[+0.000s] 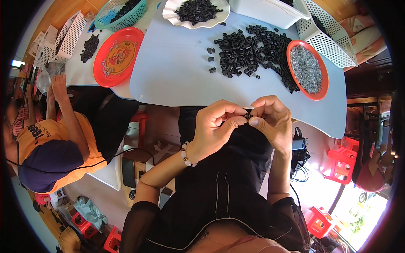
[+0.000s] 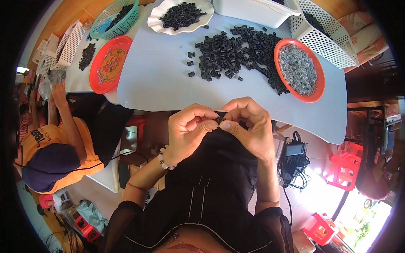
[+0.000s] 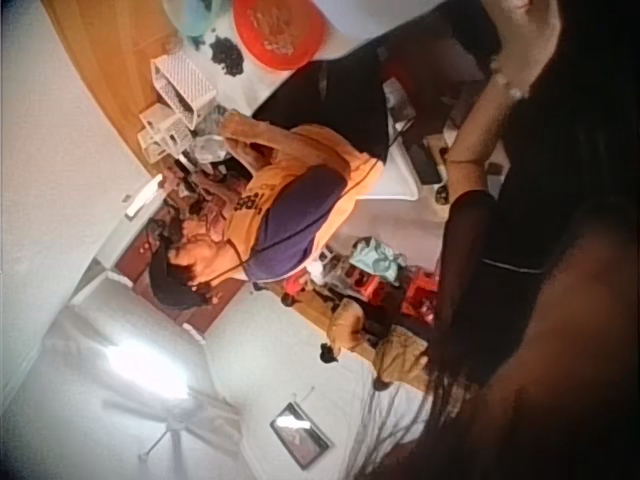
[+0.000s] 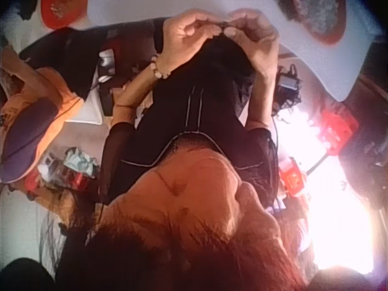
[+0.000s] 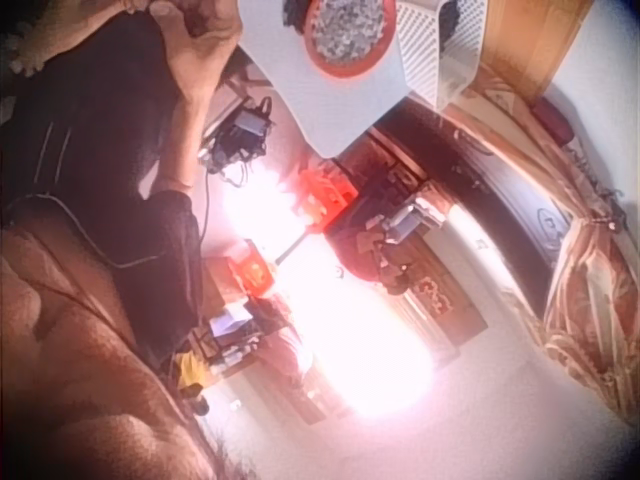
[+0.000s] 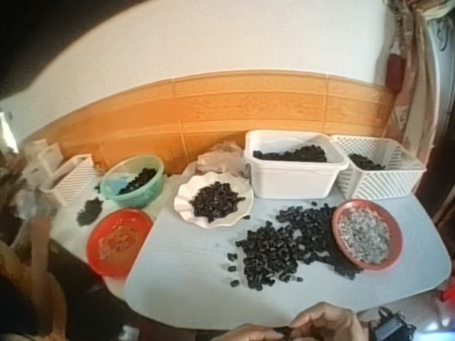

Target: The person assembles small parts by picking up black plastic pieces from the table, taking small metal inserts from a plate, and fitting them together by hand.

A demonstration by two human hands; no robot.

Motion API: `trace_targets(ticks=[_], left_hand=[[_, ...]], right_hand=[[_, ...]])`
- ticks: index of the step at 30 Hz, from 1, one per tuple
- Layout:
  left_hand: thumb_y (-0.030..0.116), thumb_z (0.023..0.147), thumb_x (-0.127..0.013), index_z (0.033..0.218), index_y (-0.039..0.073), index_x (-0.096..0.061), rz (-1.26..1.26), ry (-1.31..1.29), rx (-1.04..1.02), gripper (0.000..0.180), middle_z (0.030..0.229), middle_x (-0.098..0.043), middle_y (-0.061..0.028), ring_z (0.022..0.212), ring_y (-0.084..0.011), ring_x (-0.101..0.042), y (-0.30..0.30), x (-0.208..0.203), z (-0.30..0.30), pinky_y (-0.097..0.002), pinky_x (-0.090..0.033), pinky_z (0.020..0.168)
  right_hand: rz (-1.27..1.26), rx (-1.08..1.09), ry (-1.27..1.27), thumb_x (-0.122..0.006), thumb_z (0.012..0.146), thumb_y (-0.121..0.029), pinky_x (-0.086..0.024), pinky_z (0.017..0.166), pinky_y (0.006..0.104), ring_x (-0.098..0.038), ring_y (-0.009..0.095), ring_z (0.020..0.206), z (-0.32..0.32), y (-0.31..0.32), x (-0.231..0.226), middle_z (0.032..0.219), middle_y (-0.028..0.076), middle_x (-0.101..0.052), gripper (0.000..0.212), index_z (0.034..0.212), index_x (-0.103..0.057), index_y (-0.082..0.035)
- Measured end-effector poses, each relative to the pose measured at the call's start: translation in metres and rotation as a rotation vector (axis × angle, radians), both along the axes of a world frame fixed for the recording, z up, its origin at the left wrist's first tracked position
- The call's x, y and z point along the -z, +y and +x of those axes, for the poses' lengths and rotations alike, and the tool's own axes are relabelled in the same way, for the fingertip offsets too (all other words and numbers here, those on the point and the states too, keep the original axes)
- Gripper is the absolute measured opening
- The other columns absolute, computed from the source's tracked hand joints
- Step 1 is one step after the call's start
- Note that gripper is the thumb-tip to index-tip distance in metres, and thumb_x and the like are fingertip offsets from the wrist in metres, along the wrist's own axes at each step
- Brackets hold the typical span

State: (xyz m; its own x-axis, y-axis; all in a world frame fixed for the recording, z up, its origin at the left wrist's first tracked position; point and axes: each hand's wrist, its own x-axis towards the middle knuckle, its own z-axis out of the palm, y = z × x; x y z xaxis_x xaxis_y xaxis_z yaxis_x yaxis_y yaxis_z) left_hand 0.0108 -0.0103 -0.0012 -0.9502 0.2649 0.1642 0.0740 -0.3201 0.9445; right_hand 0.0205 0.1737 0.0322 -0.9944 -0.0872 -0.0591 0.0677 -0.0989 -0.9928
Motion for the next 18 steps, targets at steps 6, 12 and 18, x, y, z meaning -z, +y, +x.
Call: trace_targets(ticks=[6, 12, 18], left_hand=[[0.000, 0.090, -0.070, 0.103, -0.004, -0.067, 0.075, -0.095, 0.039, 0.014, 0.095, -0.068, -0.0075, 0.079, -0.0089, -0.063, 0.002, 0.004, 0.000, -0.0231, -0.053, 0.070], [0.002, 0.089, -0.072, 0.103, -0.002, -0.068, 0.140, -0.205, 0.055, 0.015, 0.091, -0.070, -0.0065, 0.076, -0.0077, -0.063, 0.006, 0.008, 0.000, -0.0221, -0.053, 0.068], [0.003, 0.089, -0.073, 0.103, -0.003, -0.069, 0.125, -0.194, 0.044, 0.015, 0.089, -0.070, -0.0057, 0.073, -0.0070, -0.063, 0.008, 0.009, 0.000, -0.0214, -0.053, 0.066]], right_hand=[[0.197, 0.050, 0.253, -0.081, 0.078, -0.002, -0.048, 0.073, 0.0259, -0.060, 0.012, 0.077, 0.005, 0.001, 0.016, 0.086, 0.005, -0.068, 0.016, 0.090, -0.071, 0.000], [0.278, 0.066, 0.377, -0.082, 0.074, -0.001, -0.049, 0.073, 0.0280, -0.060, 0.016, 0.077, 0.007, 0.002, 0.018, 0.086, 0.006, -0.068, 0.019, 0.090, -0.072, -0.001], [0.449, 0.095, 0.559, -0.081, 0.074, 0.000, -0.048, 0.074, 0.0284, -0.060, 0.018, 0.078, 0.002, 0.005, 0.016, 0.085, 0.006, -0.068, 0.017, 0.087, -0.071, -0.002]])
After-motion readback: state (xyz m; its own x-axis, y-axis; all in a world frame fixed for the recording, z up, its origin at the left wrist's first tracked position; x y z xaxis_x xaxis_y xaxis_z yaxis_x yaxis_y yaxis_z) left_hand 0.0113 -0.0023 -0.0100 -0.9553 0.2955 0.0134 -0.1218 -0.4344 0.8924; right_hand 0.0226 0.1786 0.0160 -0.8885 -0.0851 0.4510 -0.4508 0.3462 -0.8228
